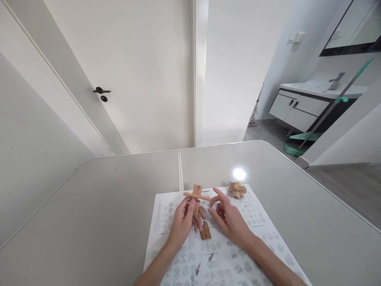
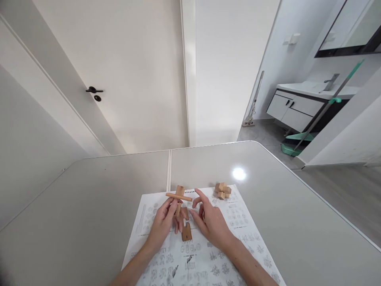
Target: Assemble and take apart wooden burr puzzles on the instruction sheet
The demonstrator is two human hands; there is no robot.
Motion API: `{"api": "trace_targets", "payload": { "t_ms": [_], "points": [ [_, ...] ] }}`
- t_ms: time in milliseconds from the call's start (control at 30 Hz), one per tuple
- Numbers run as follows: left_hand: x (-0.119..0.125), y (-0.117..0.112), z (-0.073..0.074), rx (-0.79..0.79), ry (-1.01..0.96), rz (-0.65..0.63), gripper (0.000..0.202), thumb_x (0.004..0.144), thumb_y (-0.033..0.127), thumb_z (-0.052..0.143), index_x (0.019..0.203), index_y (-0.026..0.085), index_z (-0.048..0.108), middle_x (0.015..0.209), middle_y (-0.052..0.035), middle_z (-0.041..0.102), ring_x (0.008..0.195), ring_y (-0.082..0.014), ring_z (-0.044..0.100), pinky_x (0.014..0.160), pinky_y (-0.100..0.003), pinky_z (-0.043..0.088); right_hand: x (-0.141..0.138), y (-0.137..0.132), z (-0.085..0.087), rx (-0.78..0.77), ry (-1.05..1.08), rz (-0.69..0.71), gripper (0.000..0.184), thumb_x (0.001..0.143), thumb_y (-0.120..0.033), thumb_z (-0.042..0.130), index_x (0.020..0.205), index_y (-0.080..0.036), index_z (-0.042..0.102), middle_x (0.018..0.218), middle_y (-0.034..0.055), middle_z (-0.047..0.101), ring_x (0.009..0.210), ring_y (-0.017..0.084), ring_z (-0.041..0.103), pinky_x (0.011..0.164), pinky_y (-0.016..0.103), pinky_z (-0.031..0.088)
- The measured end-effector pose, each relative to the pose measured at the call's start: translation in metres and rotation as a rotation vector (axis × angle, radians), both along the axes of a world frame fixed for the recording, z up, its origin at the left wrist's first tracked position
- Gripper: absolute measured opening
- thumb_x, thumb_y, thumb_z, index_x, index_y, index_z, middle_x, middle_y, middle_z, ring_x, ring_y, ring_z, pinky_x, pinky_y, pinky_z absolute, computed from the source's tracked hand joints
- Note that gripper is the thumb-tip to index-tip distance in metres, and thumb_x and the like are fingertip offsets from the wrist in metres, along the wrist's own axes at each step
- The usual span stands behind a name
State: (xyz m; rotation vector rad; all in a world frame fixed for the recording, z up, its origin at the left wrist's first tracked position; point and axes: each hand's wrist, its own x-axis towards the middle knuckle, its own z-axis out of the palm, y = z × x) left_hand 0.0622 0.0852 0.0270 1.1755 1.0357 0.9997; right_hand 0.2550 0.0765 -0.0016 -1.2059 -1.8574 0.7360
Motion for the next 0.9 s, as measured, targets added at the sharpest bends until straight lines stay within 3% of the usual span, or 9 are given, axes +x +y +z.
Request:
{"api": "trace_targets", "payload": {
  "t_ms": [67, 167, 233, 300, 400, 533, 600, 733, 900],
  "points": [
    [0.000, 0.002, 0.000, -0.009, -0.037, 0.057, 0.046, 0.098, 0.062, 0.053, 0.112, 0.018, 0.059, 0.089, -0.0054, 0.073, 0.048, -0.0129, 0.064, 0.041, -0.022, 0.043, 0.000, 0.000, 0.003, -0.025, -0.022, 0.016, 0.051, 0.105, -0.034, 0.050, 0.152, -0.028, 0.032, 0.111, 0.0057, 0.066, 0.067, 0.016, 0.062, 0.058, 0.028, 0.053],
    [-0.002, 0.003, 0.000, -0.030, -0.061, 0.093, 0.046, 0.095, 0.061, 0.059, 0.113, 0.018, 0.063, 0.098, -0.0082, 0.074, 0.050, -0.0126, 0.064, 0.038, -0.021, 0.039, 0.000, 0.000, 0.010, -0.005, -0.081, 0.131, 0.053, 0.096, -0.035, 0.067, 0.143, -0.029, 0.046, 0.125, 0.0102, 0.062, 0.102, 0.026, 0.065, 0.085, 0.039, 0.059],
    [-0.005, 0.003, -0.001, -0.034, -0.066, 0.126, 0.045, 0.094, 0.060, 0.061, 0.109, 0.018, 0.066, 0.091, -0.0058, 0.073, 0.044, -0.0084, 0.056, 0.036, -0.020, 0.029, -0.001, -0.001, 0.014, 0.002, -0.104, 0.194, 0.071, 0.086, -0.036, 0.079, 0.147, -0.030, 0.043, 0.139, 0.0122, 0.055, 0.124, 0.032, 0.056, 0.101, 0.048, 0.054],
    [-0.007, 0.003, -0.002, -0.043, -0.071, 0.161, 0.043, 0.094, 0.059, 0.064, 0.104, 0.018, 0.069, 0.068, 0.0013, 0.065, 0.036, -0.0048, 0.042, 0.037, -0.020, 0.021, -0.003, -0.002, 0.017, -0.005, -0.134, 0.224, 0.089, 0.077, -0.039, 0.087, 0.151, -0.032, 0.039, 0.145, 0.0123, 0.050, 0.132, 0.035, 0.049, 0.105, 0.053, 0.051],
    [-0.008, 0.004, -0.001, -0.077, -0.079, 0.171, 0.043, 0.091, 0.059, 0.067, 0.099, 0.017, 0.071, 0.048, 0.0087, 0.046, 0.033, -0.0044, 0.031, 0.039, -0.021, 0.020, -0.005, -0.003, 0.018, 0.025, -0.183, 0.233, 0.088, 0.080, -0.032, 0.083, 0.154, -0.034, 0.036, 0.142, 0.0118, 0.052, 0.129, 0.035, 0.050, 0.105, 0.054, 0.051],
    [-0.008, 0.004, 0.003, -0.121, -0.107, 0.141, 0.048, 0.089, 0.062, 0.067, 0.107, 0.018, 0.071, 0.075, -0.0003, 0.069, 0.034, -0.0032, 0.040, 0.038, -0.021, 0.019, -0.004, -0.001, 0.017, 0.075, -0.197, 0.215, 0.066, 0.087, -0.010, 0.062, 0.147, -0.032, 0.044, 0.135, 0.0100, 0.057, 0.126, 0.031, 0.052, 0.105, 0.051, 0.050],
    [-0.007, 0.004, 0.005, -0.136, -0.114, 0.135, 0.050, 0.089, 0.063, 0.066, 0.110, 0.018, 0.069, 0.076, -0.0017, 0.070, 0.035, -0.0042, 0.044, 0.037, -0.021, 0.017, -0.002, 0.002, 0.014, 0.087, -0.195, 0.181, 0.058, 0.089, -0.007, 0.056, 0.142, -0.030, 0.047, 0.132, 0.0096, 0.058, 0.123, 0.030, 0.054, 0.103, 0.051, 0.051],
    [-0.006, 0.004, 0.006, -0.145, -0.129, 0.152, 0.052, 0.090, 0.064, 0.065, 0.109, 0.016, 0.068, 0.056, 0.0038, 0.059, 0.037, -0.0073, 0.047, 0.037, -0.019, 0.020, 0.001, 0.006, 0.004, 0.101, -0.187, 0.066, 0.043, 0.097, -0.010, 0.050, 0.136, -0.027, 0.047, 0.121, 0.0113, 0.061, 0.108, 0.030, 0.059, 0.093, 0.051, 0.055],
    [-0.008, 0.004, 0.005, -0.144, -0.176, 0.150, 0.048, 0.091, 0.062, 0.066, 0.108, 0.017, 0.068, 0.086, -0.0056, 0.073, 0.041, -0.0057, 0.051, 0.038, -0.020, 0.025, 0.001, 0.008, -0.002, 0.058, -0.130, 0.012, 0.039, 0.102, -0.015, 0.045, 0.139, -0.028, 0.044, 0.118, 0.0109, 0.059, 0.104, 0.029, 0.063, 0.089, 0.050, 0.059]
  ]
}}
